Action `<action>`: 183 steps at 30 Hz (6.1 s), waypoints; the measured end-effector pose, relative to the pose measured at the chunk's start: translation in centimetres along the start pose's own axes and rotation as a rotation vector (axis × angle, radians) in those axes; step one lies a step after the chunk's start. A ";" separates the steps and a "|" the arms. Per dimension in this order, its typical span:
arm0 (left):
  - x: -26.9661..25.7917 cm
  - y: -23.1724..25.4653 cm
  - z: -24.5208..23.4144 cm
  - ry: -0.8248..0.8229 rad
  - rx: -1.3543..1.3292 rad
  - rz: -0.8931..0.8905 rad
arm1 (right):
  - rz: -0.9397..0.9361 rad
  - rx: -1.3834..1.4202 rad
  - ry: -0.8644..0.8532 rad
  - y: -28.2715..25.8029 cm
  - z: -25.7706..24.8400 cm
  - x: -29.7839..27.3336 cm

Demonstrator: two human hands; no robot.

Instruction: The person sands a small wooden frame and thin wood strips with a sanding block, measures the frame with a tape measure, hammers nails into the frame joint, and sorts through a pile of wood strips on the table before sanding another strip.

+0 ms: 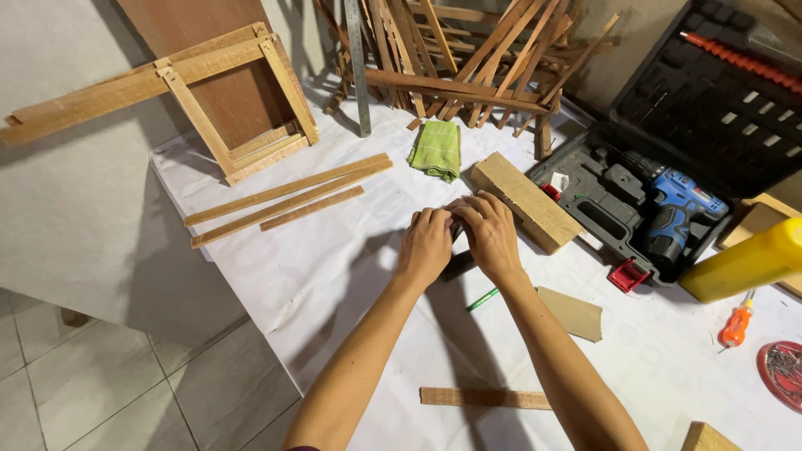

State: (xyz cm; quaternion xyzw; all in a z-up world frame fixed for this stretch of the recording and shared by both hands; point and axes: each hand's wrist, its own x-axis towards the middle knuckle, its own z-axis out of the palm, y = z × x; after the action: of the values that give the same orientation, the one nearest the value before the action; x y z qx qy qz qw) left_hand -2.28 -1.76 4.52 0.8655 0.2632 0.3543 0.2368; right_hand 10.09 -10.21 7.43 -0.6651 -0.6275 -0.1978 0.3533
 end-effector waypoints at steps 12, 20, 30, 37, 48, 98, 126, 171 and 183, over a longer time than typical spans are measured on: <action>-10.3 9.3 -8.0 -0.016 -0.407 -0.135 | 0.302 0.561 -0.219 -6.9 -11.6 -7.1; -19.7 12.4 -6.2 -0.136 0.112 0.271 | 0.429 0.670 -0.417 -7.7 -12.5 -15.3; -24.3 15.3 -4.5 -0.113 0.245 -0.109 | 0.137 0.269 -0.228 -7.5 -16.1 -23.2; -26.9 14.6 1.1 -0.084 0.486 -0.193 | 0.226 0.266 -0.253 -6.8 -15.8 -27.4; -28.3 18.3 6.7 0.056 0.488 -0.065 | 0.179 0.325 -0.271 -6.4 -16.8 -28.7; -26.9 16.7 5.4 -0.124 0.498 -0.201 | 0.201 0.235 -0.267 -7.2 -16.4 -28.7; -26.1 11.6 1.5 -0.073 0.612 -0.295 | 0.155 0.175 -0.235 -6.9 -16.2 -28.4; -25.8 15.4 3.3 -0.050 0.427 -0.143 | 0.243 0.300 -0.163 -6.8 -13.8 -26.9; -22.9 15.2 -2.2 -0.079 0.507 -0.299 | 0.276 0.286 -0.152 -6.5 -13.2 -27.1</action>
State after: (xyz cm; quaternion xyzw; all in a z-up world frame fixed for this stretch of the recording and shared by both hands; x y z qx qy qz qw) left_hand -13.46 -26.92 3.79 0.8619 0.4582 0.2045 0.0726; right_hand 2.48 -38.74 -1.44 -0.7008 -0.5771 -0.0057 0.4193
